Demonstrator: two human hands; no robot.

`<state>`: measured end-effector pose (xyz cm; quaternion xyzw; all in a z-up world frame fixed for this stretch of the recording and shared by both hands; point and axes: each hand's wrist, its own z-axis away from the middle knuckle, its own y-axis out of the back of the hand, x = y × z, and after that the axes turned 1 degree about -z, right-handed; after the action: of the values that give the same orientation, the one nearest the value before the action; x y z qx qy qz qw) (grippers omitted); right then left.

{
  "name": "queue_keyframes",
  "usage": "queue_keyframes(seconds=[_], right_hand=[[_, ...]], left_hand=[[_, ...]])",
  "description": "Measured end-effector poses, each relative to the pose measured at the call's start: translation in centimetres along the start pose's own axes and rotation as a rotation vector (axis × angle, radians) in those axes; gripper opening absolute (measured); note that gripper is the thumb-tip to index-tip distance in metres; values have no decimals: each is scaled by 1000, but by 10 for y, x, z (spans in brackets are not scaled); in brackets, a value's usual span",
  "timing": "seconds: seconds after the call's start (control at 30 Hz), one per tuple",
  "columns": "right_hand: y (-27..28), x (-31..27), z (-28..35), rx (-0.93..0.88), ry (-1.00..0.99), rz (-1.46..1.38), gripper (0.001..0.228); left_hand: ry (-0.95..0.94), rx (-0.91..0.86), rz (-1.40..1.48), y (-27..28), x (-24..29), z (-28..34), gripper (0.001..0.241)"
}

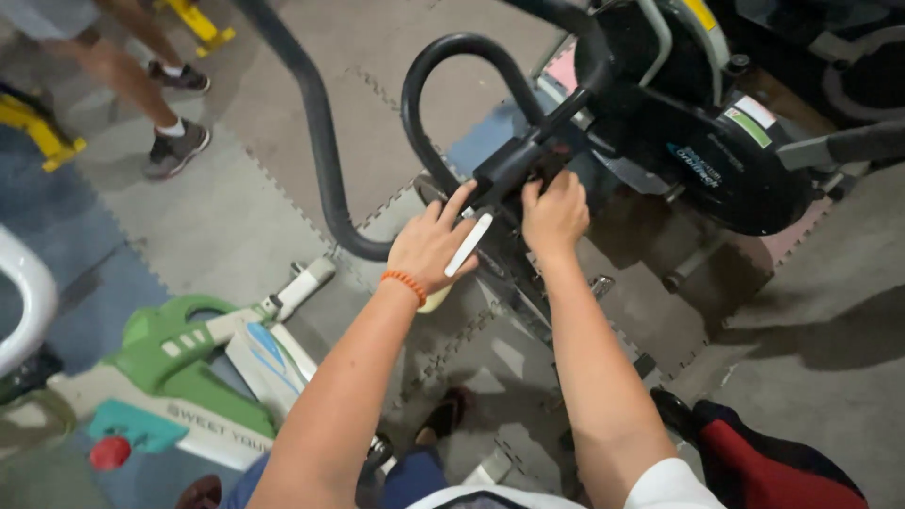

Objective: Cleaning and wiping down various gym equipment using a spray bottle and a cloth.

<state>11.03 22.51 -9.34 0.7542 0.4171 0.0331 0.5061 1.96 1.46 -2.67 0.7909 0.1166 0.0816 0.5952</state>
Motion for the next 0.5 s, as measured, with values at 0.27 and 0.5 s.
queue_keyframes(seconds=[0.27, 0.5], right_hand=[[21, 13, 9, -34, 156, -213, 28], [97, 183, 130, 22, -88, -70, 26]], left_hand=[[-50, 130, -44, -4, -2, -6, 47], [-133, 56, 114, 32, 2, -11, 52]])
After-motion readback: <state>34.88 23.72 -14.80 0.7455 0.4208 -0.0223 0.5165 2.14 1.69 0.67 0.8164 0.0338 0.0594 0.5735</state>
